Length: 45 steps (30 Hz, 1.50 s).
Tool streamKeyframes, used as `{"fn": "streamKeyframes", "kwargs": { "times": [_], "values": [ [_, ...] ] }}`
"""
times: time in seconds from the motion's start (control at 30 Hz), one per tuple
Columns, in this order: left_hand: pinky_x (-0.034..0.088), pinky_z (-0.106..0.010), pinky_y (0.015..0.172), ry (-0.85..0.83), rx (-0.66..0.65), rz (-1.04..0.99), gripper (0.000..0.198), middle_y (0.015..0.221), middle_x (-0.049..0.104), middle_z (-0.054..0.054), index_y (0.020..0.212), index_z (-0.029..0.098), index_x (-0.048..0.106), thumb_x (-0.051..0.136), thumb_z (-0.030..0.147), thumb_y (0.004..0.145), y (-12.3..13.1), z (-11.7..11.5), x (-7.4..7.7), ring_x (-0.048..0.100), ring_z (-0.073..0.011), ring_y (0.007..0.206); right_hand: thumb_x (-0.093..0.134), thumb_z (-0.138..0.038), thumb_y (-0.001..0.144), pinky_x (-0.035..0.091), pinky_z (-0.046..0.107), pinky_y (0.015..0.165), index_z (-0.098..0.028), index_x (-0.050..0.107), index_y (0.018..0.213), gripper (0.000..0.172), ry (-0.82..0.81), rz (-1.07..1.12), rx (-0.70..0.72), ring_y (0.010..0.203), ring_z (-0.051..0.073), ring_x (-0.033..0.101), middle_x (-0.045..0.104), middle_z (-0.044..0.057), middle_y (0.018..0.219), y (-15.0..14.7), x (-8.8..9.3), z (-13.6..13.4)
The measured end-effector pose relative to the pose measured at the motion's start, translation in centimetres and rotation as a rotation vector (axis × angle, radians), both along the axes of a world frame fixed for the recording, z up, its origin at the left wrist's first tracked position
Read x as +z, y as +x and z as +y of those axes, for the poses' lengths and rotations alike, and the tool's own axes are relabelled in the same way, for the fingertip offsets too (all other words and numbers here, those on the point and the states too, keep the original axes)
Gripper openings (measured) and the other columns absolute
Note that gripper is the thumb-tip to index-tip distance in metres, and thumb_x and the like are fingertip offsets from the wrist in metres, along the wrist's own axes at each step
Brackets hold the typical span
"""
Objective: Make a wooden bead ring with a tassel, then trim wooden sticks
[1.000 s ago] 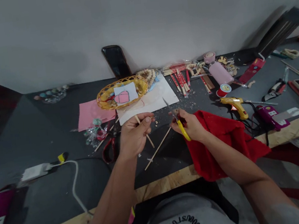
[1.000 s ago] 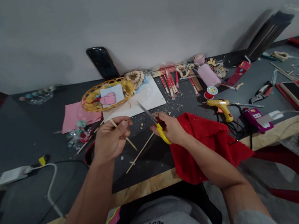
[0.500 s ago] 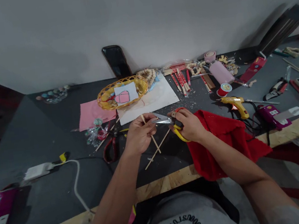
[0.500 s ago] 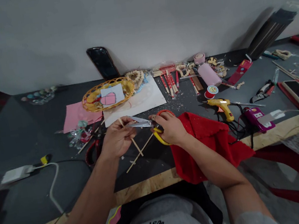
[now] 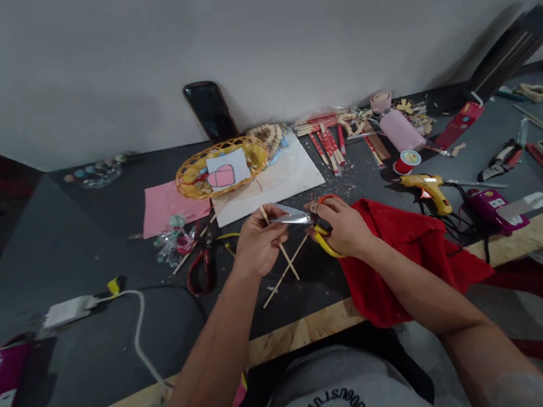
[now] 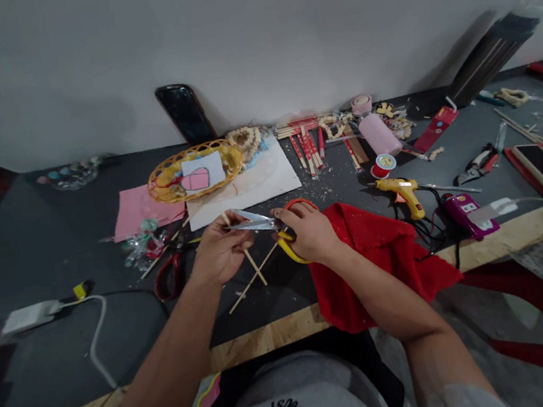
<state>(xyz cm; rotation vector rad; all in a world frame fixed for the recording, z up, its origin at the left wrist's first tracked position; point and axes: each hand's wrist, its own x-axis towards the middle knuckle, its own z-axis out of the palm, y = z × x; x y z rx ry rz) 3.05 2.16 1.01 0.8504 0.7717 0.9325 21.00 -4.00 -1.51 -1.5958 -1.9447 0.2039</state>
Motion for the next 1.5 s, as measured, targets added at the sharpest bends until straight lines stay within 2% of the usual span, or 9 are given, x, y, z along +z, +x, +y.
{"fn": "streamKeyframes", "kwargs": {
  "times": [0.27, 0.53, 0.67, 0.73, 0.83, 0.97, 1.3, 1.5],
  "values": [
    [0.028, -0.017, 0.043, 0.024, 0.06, -0.021, 0.034, 0.063, 0.059, 0.004, 0.067, 0.017, 0.051, 0.08, 0.011, 0.05, 0.2, -0.1, 0.1, 0.042, -0.0038, 0.046, 0.062, -0.038, 0.087, 0.054, 0.037, 0.089, -0.021, 0.064, 0.125, 0.041, 0.004, 0.02, 0.021, 0.099, 0.024, 0.062, 0.067, 0.011, 0.106, 0.1, -0.4, 0.0],
    [0.029, -0.016, 0.043, 0.055, 0.111, -0.002, 0.042, 0.057, 0.049, 0.008, 0.067, 0.017, 0.049, 0.087, 0.018, 0.05, 0.3, -0.3, 0.0, 0.041, -0.0038, 0.047, 0.06, -0.037, 0.089, 0.054, 0.032, 0.087, -0.022, 0.065, 0.123, 0.037, -0.008, 0.036, 0.006, 0.098, 0.023, 0.067, 0.072, 0.009, 0.107, 0.1, -0.4, 0.0],
    [0.029, -0.016, 0.043, 0.047, 0.064, 0.013, 0.039, 0.064, 0.058, 0.003, 0.073, 0.017, 0.052, 0.086, 0.023, 0.055, 0.3, -0.4, 0.1, 0.048, -0.006, 0.051, 0.065, -0.04, 0.086, 0.054, 0.031, 0.088, -0.022, 0.064, 0.121, 0.039, -0.023, 0.148, 0.024, 0.103, 0.022, 0.066, 0.071, 0.009, 0.112, 0.2, -0.3, 0.0],
    [0.03, -0.017, 0.044, 0.055, 0.056, 0.01, 0.039, 0.065, 0.061, 0.003, 0.076, 0.018, 0.051, 0.084, 0.023, 0.057, 0.3, -0.3, 0.2, 0.046, -0.0055, 0.05, 0.067, -0.043, 0.084, 0.054, 0.032, 0.089, -0.021, 0.064, 0.122, 0.044, -0.027, 0.163, 0.05, 0.104, 0.022, 0.065, 0.07, 0.009, 0.112, 0.3, -0.1, 0.0],
    [0.03, -0.017, 0.045, 0.081, 0.054, 0.006, 0.038, 0.064, 0.059, 0.005, 0.077, 0.019, 0.049, 0.081, 0.017, 0.056, 0.2, -0.2, 0.2, 0.042, -0.0044, 0.047, 0.068, -0.046, 0.083, 0.054, 0.034, 0.088, -0.023, 0.063, 0.125, 0.048, -0.039, 0.119, 0.051, 0.103, 0.023, 0.064, 0.069, 0.009, 0.109, 0.4, 0.1, -0.1],
    [0.03, -0.016, 0.046, 0.106, 0.034, 0.055, 0.038, 0.065, 0.057, 0.006, 0.078, 0.019, 0.047, 0.076, 0.011, 0.056, -0.1, 0.0, 0.1, 0.046, -0.0058, 0.051, 0.068, -0.047, 0.083, 0.054, 0.034, 0.09, -0.024, 0.063, 0.126, 0.049, -0.054, 0.078, 0.065, 0.103, 0.023, 0.064, 0.068, 0.009, 0.11, 0.5, 0.5, -0.2],
    [0.033, -0.016, 0.048, 0.153, 0.011, 0.106, 0.045, 0.065, 0.06, 0.007, 0.077, 0.021, 0.037, 0.076, 0.012, 0.057, -0.5, 0.2, 0.0, 0.05, -0.0062, 0.053, 0.067, -0.045, 0.083, 0.054, 0.033, 0.09, -0.023, 0.065, 0.123, 0.046, -0.06, 0.071, 0.109, 0.103, 0.023, 0.066, 0.071, 0.009, 0.111, 0.7, 0.4, -0.2],
    [0.032, -0.017, 0.044, 0.142, 0.033, 0.099, 0.047, 0.062, 0.06, 0.006, 0.076, 0.021, 0.042, 0.084, 0.021, 0.055, -0.6, 0.1, 0.6, 0.052, -0.0083, 0.052, 0.066, -0.042, 0.085, 0.055, 0.031, 0.087, -0.024, 0.068, 0.113, 0.034, -0.044, 0.127, 0.087, 0.101, 0.022, 0.069, 0.073, 0.007, 0.113, 0.7, -0.2, 0.1]
  ]
}}
